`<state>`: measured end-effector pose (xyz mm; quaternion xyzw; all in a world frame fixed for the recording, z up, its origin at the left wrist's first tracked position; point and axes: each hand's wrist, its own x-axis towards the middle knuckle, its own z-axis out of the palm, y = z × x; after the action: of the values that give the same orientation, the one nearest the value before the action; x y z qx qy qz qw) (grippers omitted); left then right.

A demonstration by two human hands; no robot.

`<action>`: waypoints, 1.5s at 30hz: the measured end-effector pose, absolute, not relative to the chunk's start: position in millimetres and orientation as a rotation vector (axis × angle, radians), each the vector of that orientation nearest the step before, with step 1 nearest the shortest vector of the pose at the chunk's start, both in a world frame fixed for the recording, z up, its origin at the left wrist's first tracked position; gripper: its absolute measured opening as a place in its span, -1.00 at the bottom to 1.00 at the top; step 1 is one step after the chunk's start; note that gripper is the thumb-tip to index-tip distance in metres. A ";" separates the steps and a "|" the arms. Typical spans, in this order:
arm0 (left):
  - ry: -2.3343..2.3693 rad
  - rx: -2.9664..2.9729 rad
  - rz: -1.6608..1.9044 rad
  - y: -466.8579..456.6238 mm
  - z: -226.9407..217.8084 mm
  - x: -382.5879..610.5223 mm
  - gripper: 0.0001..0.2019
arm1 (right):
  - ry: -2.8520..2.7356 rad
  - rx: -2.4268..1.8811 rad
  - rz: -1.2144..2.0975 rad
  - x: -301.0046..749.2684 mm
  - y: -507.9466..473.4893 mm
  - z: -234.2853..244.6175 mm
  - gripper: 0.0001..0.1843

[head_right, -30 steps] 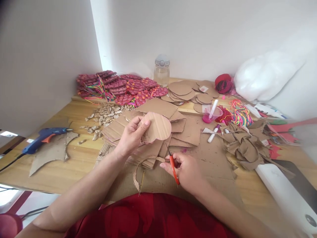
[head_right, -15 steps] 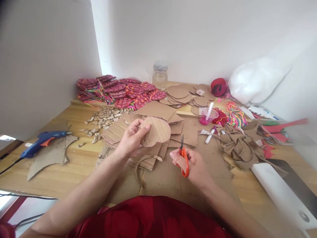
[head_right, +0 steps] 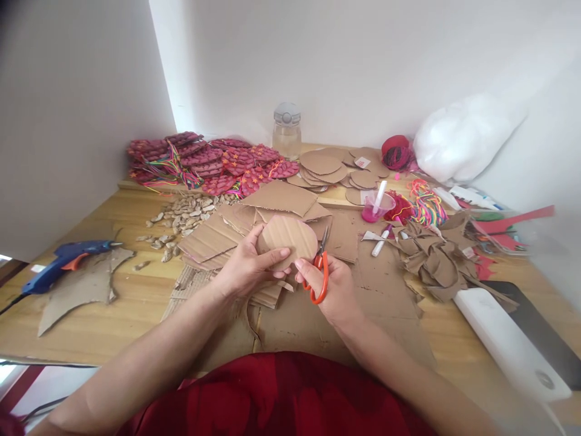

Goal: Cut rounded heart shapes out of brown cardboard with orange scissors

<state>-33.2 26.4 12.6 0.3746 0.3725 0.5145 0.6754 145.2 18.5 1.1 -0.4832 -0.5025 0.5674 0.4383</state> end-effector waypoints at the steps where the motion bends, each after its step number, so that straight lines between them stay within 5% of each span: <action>1: 0.838 0.830 1.147 26.1 12.8 -33.4 -0.44 | -1.264 -1.201 1.420 145.6 18.5 0.0 -0.61; 11: 0.972 0.833 1.214 37.4 27.8 -51.2 -0.34 | -1.925 -1.130 1.657 199.8 23.4 29.3 -0.48; 17: 0.930 0.870 1.159 35.8 22.9 -49.9 -0.39 | -2.259 -1.254 1.863 214.4 22.2 42.2 -0.63; 45: 0.856 0.846 1.047 35.3 9.2 -48.7 -0.44 | -2.402 -1.483 1.508 184.7 39.2 40.3 -0.44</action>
<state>-48.7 35.3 9.2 0.3796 0.3839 0.4697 0.6985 184.7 39.2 40.3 -0.4630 -0.7502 0.4711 -0.0295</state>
